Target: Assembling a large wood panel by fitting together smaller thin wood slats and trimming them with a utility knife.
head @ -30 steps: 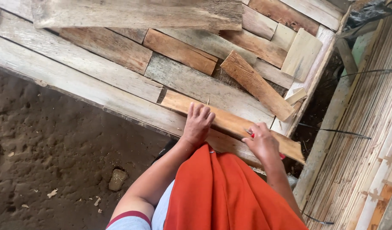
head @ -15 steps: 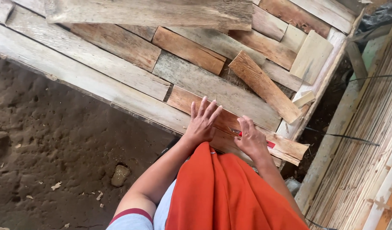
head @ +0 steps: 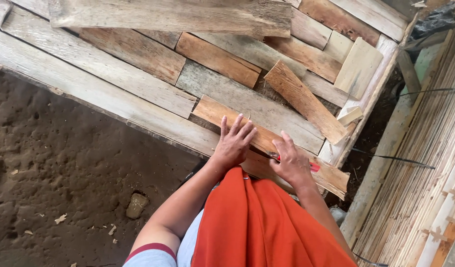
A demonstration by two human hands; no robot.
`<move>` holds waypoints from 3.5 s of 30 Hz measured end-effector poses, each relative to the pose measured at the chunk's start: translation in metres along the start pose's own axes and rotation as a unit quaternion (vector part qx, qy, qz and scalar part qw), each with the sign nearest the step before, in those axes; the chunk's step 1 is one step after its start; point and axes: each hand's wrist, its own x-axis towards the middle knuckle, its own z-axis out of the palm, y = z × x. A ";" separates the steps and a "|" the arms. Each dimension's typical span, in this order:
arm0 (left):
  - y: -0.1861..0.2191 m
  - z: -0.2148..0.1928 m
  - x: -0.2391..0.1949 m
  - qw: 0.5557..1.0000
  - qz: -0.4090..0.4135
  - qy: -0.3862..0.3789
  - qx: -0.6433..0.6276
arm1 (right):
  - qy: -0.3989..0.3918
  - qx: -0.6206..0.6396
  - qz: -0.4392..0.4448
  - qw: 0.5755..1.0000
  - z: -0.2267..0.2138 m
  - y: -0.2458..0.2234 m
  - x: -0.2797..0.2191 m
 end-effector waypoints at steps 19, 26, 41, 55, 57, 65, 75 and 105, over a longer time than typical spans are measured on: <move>-0.004 0.011 -0.006 0.993 -0.091 -0.073 -0.032 | -0.233 0.082 0.159 0.956 -0.005 0.037 0.057; -0.012 0.023 -0.010 0.994 -0.093 -0.049 -0.015 | -0.222 0.091 0.139 0.961 -0.010 0.037 0.065; -0.021 0.029 -0.015 0.996 -0.092 -0.013 0.001 | -0.222 0.078 0.111 0.966 -0.002 0.034 0.074; -0.023 0.030 -0.015 0.994 -0.104 -0.042 0.009 | -0.222 0.082 0.148 0.960 -0.022 0.013 0.076; -0.023 0.031 -0.015 0.993 -0.107 -0.048 0.012 | -0.220 0.080 0.157 0.960 -0.026 0.010 0.076; -0.023 0.029 -0.014 0.992 -0.110 -0.067 0.018 | -0.205 0.072 0.175 0.960 -0.014 0.011 0.075; -0.024 0.027 -0.013 0.992 -0.105 -0.062 0.016 | -0.135 0.055 0.131 0.981 0.024 0.031 0.075; -0.019 0.031 -0.011 0.995 -0.073 -0.026 0.065 | -0.104 0.113 0.389 0.908 0.028 0.060 0.034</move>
